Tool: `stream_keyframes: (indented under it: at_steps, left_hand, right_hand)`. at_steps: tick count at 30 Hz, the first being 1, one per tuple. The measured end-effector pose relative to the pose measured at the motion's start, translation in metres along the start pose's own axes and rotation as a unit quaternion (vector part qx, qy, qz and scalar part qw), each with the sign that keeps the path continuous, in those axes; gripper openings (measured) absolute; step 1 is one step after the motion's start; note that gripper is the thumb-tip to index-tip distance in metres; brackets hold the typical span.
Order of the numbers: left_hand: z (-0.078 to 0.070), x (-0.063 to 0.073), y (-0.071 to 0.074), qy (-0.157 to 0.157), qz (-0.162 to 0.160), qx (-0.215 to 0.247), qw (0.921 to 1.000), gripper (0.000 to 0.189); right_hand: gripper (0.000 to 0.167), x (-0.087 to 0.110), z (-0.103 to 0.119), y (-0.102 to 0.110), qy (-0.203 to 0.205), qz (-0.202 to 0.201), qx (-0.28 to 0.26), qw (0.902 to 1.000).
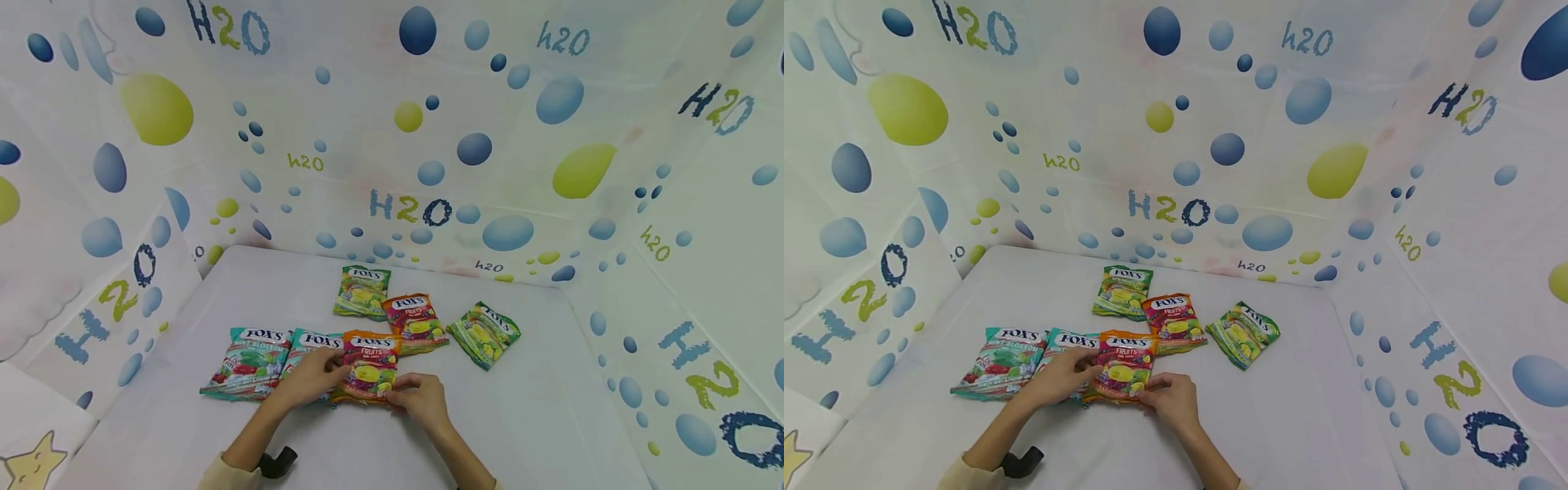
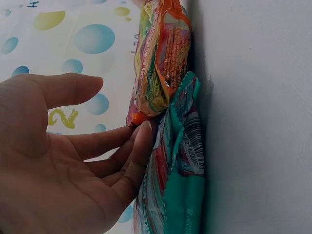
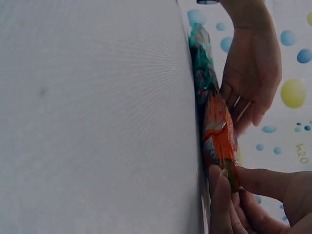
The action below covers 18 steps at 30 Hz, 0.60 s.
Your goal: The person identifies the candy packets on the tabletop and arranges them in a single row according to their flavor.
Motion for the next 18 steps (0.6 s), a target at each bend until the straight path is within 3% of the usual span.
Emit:
stream_keyframes:
  at_steps: [12,18]
  left_hand:
    - [-0.0027,-0.0037,-0.0058,-0.013,-0.004,-0.057,0.9983,0.05]
    - [-0.0005,-0.0037,-0.0097,-0.014,-0.001,-0.086,0.9962,0.059]
  right_hand:
    - [0.022,-0.0035,-0.0078,0.0021,-0.02,0.021,-0.024,0.9993]
    - [0.022,-0.0038,-0.0091,0.0022,-0.037,0.04,-0.001,0.9985]
Point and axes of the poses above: each hand's wrist, its own x-axis away from the middle knuckle, its own y-axis out of the back of the hand, z = x × y, the point moved 5 cm from there along -x, towards the middle knuckle, and after that the axes turned 2 degrees about -y, right-handed, at the moved point
